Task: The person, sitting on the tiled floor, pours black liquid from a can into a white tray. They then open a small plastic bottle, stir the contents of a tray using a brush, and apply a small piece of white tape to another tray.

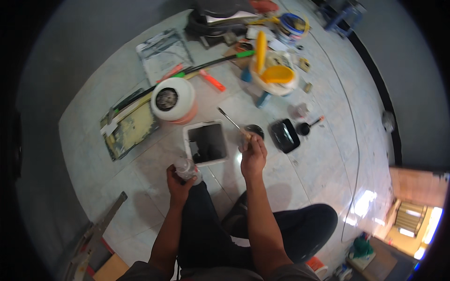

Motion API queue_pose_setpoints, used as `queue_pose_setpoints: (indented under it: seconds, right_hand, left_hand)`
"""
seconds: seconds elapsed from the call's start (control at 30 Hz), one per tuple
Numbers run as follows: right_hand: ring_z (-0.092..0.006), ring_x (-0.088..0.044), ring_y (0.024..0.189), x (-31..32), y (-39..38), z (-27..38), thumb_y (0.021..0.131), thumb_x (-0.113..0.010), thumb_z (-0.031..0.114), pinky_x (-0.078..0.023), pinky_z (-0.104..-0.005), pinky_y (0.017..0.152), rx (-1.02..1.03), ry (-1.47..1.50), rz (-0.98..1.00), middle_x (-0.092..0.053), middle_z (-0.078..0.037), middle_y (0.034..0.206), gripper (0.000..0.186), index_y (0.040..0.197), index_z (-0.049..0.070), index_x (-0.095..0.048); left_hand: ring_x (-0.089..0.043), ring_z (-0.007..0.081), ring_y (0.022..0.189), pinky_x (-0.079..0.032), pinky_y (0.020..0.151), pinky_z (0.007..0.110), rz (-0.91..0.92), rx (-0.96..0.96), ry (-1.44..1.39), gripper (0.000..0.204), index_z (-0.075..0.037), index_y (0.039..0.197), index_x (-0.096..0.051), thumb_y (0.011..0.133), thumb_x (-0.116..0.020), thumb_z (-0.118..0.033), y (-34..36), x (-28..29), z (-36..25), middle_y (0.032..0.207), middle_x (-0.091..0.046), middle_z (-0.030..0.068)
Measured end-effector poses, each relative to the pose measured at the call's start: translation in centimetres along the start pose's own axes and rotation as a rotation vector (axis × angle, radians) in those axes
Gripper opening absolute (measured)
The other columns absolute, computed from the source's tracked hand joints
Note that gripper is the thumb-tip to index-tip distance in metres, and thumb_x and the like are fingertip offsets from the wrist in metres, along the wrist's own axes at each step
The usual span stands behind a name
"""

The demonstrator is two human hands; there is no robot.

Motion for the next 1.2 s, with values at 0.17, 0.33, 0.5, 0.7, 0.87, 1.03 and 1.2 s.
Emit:
queue_pose_setpoints:
  seconds: [0.17,0.33,0.5,0.7,0.87,1.03,1.2]
  right_hand:
    - [-0.0080,-0.056,0.070,-10.7,4.6,-3.3,0.107,-0.064,0.024,-0.045,-0.0256,0.064,0.070,-0.584,0.036,-0.064,0.000,0.082,0.034,0.121,-0.005,-0.074]
    - [-0.0100,-0.059,0.064,-13.7,7.7,-8.8,0.107,-0.064,0.024,-0.048,-0.0276,0.059,0.113,-0.730,-0.009,-0.064,-0.004,0.080,0.034,0.121,-0.005,-0.076]
    - [-0.0120,-0.062,0.065,-13.3,9.3,-11.5,0.107,-0.064,0.024,-0.049,-0.0287,0.060,0.102,-0.777,0.002,-0.065,-0.006,0.078,0.035,0.122,-0.005,-0.075]
    - [-0.0119,-0.062,0.065,-14.1,10.4,-13.4,0.107,-0.065,0.024,-0.049,-0.0291,0.061,0.093,-0.950,0.165,-0.065,-0.005,0.079,0.034,0.123,-0.004,-0.075]
    - [-0.0090,-0.060,0.066,-13.9,10.8,-13.1,0.106,-0.070,0.021,-0.049,-0.0259,0.061,0.117,-0.731,0.093,-0.068,-0.004,0.085,0.029,0.122,-0.003,-0.076]
    - [-0.0097,-0.063,0.066,-13.9,12.6,-12.7,0.107,-0.070,0.022,-0.053,-0.0268,0.062,0.125,-0.816,0.047,-0.069,-0.006,0.085,0.030,0.122,-0.004,-0.076]
    - [-0.0136,-0.069,0.069,-13.3,13.6,-13.5,0.106,-0.071,0.021,-0.058,-0.0283,0.065,0.035,-0.831,0.142,-0.073,-0.009,0.084,0.034,0.128,-0.004,-0.072]
  left_hand:
    - [-0.069,0.0239,0.120,-0.054,0.104,0.040,-0.046,0.001,0.076,0.080,-0.004,0.140,-0.043,0.078,-0.094,-0.003,0.2,0.2,-0.6,0.130,-0.066,0.0143]
    - [-0.070,0.0239,0.118,-0.055,0.103,0.039,-0.069,-0.040,0.072,0.082,-0.003,0.139,-0.045,0.075,-0.096,-0.005,0.4,0.8,0.4,0.128,-0.067,0.0142]
    - [-0.071,0.0237,0.118,-0.055,0.102,0.039,-0.080,-0.034,0.058,0.082,-0.002,0.138,-0.046,0.074,-0.097,-0.006,0.7,1.2,0.7,0.127,-0.067,0.0135]
    - [-0.069,0.0239,0.120,-0.054,0.103,0.039,-0.076,-0.007,0.055,0.084,-0.002,0.139,-0.045,0.074,-0.098,-0.007,0.8,1.2,0.9,0.129,-0.067,0.0139]
    - [-0.068,0.0228,0.123,-0.051,0.109,0.040,-0.061,0.022,0.053,0.081,-0.003,0.141,-0.042,0.077,-0.092,0.003,0.7,1.3,1.1,0.131,-0.068,0.0135]
    - [-0.068,0.0230,0.123,-0.051,0.109,0.040,-0.028,0.009,0.062,0.081,-0.003,0.140,-0.042,0.077,-0.092,0.002,0.8,1.2,0.3,0.129,-0.068,0.0128]
    - [-0.068,0.0232,0.122,-0.051,0.109,0.040,-0.014,0.014,0.044,0.080,-0.004,0.140,-0.042,0.078,-0.091,0.002,0.8,0.9,0.2,0.129,-0.068,0.0125]
Point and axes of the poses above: each hand's wrist, its own y-axis towards the middle knuckle, its own x-axis out of the back of the hand, z = x × y, the point moved 6 cm from there along y, towards the middle knuckle
